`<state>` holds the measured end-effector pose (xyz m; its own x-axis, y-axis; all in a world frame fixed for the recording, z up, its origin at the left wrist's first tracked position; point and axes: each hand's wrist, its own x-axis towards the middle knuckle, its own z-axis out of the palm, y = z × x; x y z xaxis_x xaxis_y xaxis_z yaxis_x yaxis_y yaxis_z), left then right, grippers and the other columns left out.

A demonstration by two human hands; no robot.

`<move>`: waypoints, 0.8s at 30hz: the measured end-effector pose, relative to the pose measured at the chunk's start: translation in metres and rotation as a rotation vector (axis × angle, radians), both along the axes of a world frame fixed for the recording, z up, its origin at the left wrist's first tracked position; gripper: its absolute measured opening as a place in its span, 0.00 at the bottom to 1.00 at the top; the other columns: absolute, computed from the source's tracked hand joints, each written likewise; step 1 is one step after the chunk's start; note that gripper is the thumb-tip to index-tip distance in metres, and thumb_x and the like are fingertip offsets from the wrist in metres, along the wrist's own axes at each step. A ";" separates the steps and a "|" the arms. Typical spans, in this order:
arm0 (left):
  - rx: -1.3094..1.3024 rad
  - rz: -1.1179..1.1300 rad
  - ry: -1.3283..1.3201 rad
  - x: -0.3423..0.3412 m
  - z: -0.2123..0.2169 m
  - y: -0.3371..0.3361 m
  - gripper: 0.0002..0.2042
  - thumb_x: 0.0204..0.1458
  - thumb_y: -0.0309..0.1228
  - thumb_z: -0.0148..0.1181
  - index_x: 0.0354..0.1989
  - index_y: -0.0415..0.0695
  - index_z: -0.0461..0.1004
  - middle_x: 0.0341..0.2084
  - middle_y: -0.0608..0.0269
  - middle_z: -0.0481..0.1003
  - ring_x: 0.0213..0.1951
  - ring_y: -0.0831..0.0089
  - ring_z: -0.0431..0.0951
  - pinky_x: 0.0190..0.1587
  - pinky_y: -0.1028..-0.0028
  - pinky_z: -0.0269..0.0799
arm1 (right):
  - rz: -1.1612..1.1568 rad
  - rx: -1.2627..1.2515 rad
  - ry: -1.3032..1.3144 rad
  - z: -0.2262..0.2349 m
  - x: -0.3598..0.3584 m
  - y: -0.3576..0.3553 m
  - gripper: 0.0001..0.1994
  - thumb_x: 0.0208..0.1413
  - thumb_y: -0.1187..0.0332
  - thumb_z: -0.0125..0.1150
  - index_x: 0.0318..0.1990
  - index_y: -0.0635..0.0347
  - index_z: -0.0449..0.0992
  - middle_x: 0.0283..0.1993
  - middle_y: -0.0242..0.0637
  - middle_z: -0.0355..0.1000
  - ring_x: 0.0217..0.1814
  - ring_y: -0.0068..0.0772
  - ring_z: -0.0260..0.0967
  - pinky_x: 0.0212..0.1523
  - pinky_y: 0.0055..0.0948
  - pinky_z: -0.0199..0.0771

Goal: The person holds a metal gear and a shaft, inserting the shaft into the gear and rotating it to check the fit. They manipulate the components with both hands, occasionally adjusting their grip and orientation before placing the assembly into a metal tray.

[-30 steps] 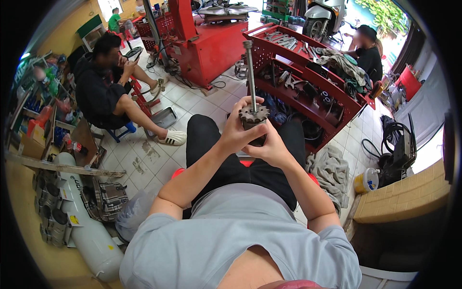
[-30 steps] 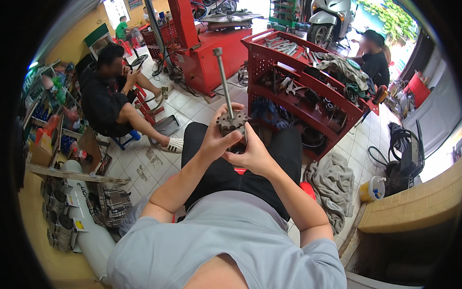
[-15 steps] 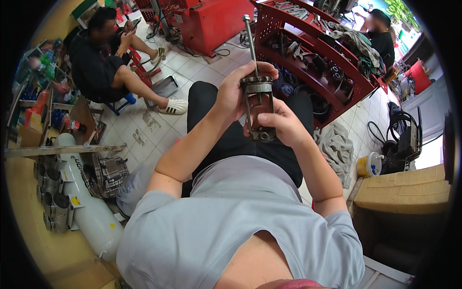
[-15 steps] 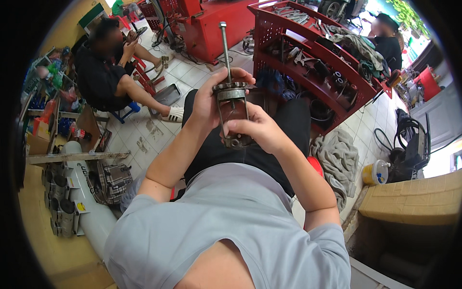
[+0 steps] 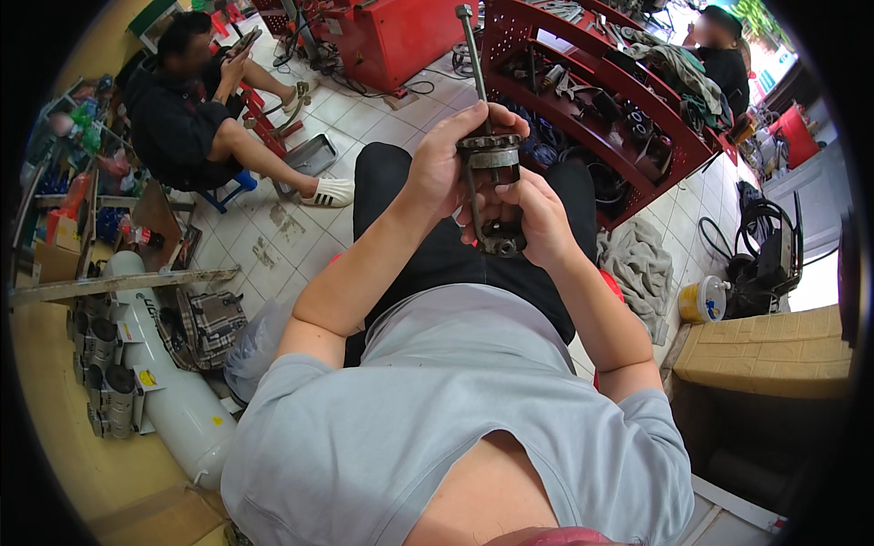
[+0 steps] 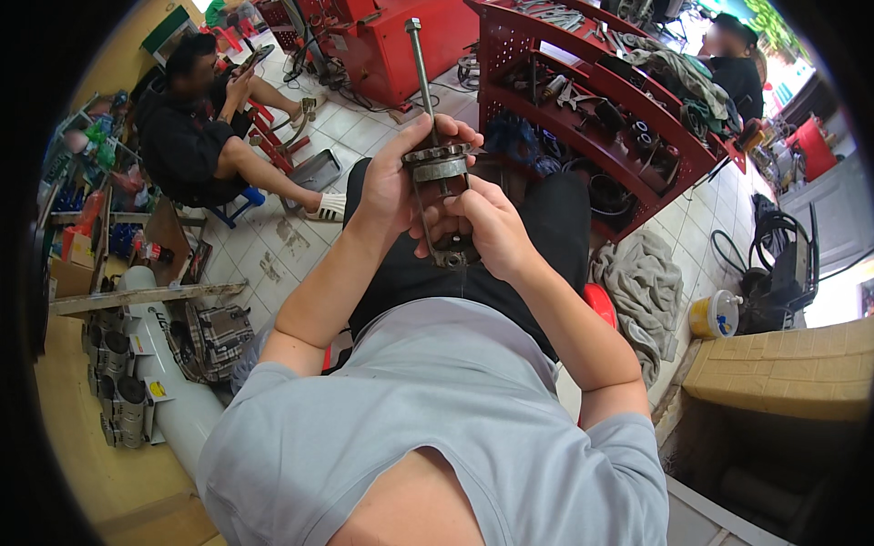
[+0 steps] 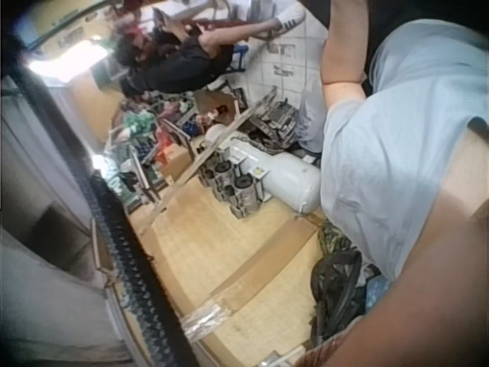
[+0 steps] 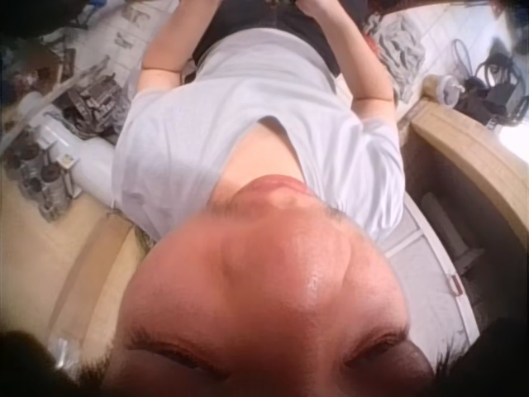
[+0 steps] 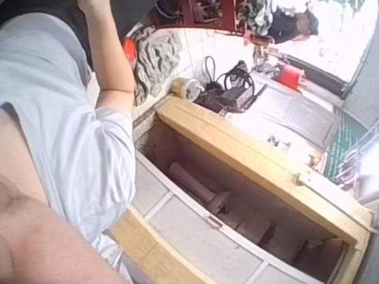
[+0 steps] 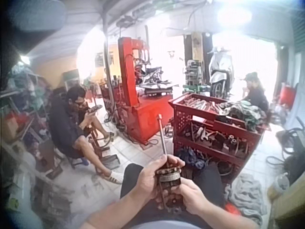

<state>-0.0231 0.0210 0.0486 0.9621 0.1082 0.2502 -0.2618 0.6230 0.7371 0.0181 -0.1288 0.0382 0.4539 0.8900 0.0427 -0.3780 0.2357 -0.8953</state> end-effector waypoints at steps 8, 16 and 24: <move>0.093 0.023 -0.028 0.001 0.002 0.001 0.19 0.66 0.41 0.41 0.46 0.38 0.72 0.42 0.52 0.76 0.43 0.68 0.77 0.48 0.71 0.75 | -0.023 0.016 -0.035 0.004 -0.003 -0.001 0.13 0.59 0.70 0.40 0.45 0.70 0.67 0.33 0.50 0.75 0.30 0.41 0.76 0.35 0.35 0.80; 0.087 0.148 -0.089 0.000 0.009 -0.001 0.16 0.65 0.36 0.46 0.53 0.37 0.71 0.40 0.57 0.76 0.39 0.77 0.77 0.42 0.77 0.75 | -0.066 0.000 -0.064 0.002 0.002 -0.001 0.13 0.57 0.72 0.40 0.46 0.69 0.67 0.33 0.51 0.75 0.29 0.40 0.77 0.34 0.33 0.79; 0.111 0.178 -0.144 0.002 0.004 0.004 0.14 0.63 0.31 0.52 0.53 0.37 0.72 0.36 0.61 0.77 0.36 0.81 0.77 0.40 0.79 0.75 | -0.063 0.021 -0.083 0.002 0.003 -0.001 0.13 0.57 0.72 0.40 0.45 0.69 0.67 0.33 0.50 0.76 0.29 0.39 0.77 0.34 0.32 0.79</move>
